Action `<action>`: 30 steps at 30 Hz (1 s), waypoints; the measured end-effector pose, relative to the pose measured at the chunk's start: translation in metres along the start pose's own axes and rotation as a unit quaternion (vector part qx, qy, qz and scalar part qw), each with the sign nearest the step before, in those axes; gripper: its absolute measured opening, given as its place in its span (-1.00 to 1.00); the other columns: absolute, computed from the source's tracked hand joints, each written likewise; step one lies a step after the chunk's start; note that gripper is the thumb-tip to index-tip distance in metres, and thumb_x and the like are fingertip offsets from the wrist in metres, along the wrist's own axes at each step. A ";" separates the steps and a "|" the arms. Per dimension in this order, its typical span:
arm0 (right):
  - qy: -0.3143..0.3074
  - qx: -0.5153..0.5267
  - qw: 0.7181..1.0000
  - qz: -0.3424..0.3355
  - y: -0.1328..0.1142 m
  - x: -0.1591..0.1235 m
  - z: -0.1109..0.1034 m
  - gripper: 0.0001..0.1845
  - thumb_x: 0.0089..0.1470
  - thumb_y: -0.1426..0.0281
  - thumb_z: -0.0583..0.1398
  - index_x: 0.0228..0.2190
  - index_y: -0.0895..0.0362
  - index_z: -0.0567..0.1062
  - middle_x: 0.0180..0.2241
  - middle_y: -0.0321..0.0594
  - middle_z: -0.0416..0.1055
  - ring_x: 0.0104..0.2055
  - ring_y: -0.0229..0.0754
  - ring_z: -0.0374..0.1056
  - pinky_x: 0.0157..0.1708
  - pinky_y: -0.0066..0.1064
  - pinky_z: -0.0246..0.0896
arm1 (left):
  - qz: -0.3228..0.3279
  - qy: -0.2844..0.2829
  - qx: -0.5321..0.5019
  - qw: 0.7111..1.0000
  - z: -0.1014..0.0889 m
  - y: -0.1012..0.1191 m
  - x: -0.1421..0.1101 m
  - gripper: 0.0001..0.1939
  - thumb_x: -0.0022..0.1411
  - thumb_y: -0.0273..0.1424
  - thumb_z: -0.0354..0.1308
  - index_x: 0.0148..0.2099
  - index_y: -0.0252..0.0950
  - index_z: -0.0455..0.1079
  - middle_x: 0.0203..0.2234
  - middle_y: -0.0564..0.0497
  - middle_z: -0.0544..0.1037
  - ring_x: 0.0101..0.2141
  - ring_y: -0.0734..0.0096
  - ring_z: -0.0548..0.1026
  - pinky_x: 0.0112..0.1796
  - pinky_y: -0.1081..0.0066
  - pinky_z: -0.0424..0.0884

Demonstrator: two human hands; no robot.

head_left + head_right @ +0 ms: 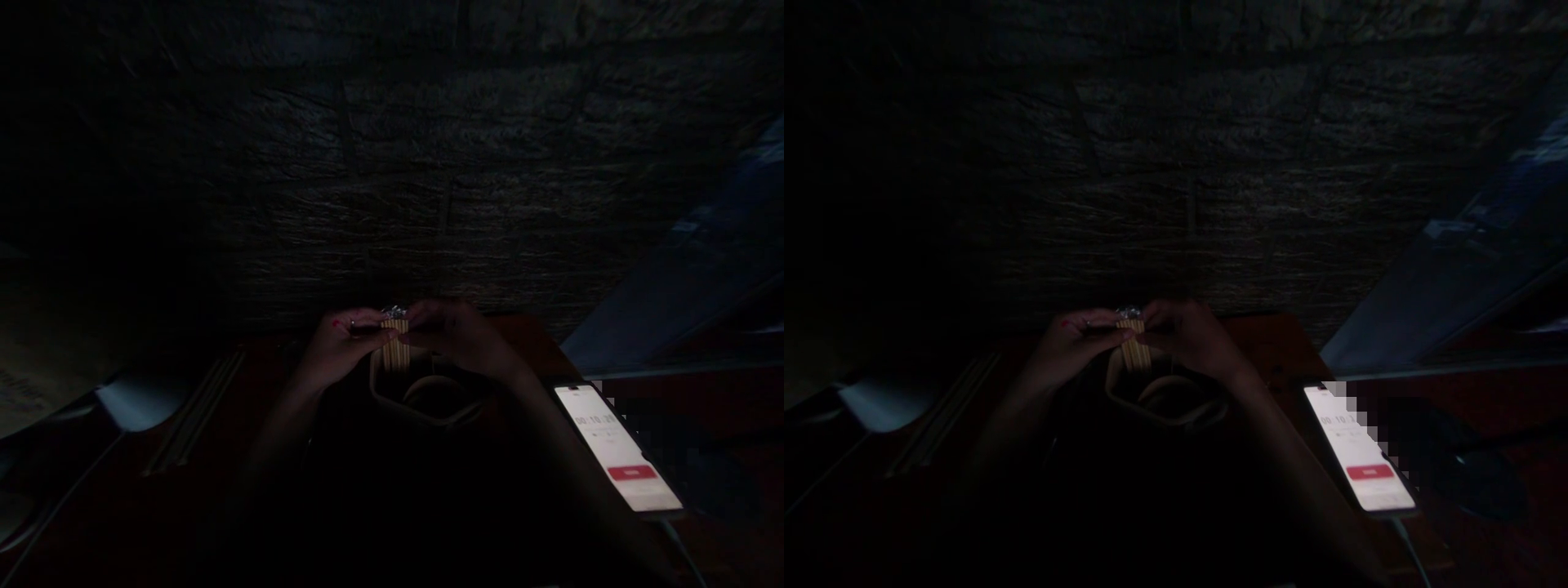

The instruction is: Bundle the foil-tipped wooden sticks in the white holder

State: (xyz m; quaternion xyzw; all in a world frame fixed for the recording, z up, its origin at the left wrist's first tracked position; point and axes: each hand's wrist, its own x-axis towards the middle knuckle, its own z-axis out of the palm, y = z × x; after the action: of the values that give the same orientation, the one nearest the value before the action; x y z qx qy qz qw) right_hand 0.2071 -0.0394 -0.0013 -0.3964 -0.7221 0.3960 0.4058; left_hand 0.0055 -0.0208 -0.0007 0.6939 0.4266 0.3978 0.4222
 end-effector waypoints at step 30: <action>-0.046 -0.001 0.998 0.041 0.002 -0.002 -0.003 -0.60 -0.03 0.35 0.32 -0.11 0.10 0.45 -0.32 -0.25 0.55 -0.29 -0.19 0.47 -0.29 -0.37 0.33 | -0.016 -0.071 -0.017 0.997 -0.004 -0.009 0.001 -0.55 0.06 -0.27 0.34 0.00 -0.30 0.46 -0.13 -0.13 0.61 -0.10 0.18 0.56 -0.08 0.23 0.47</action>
State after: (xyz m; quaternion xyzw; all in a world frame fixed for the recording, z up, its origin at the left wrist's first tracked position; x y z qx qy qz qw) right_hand 0.2108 -0.0399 -0.0033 -0.4069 -0.7236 0.4297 0.3552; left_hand -0.0004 -0.0159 -0.0078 0.7067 0.3996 0.3476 0.4692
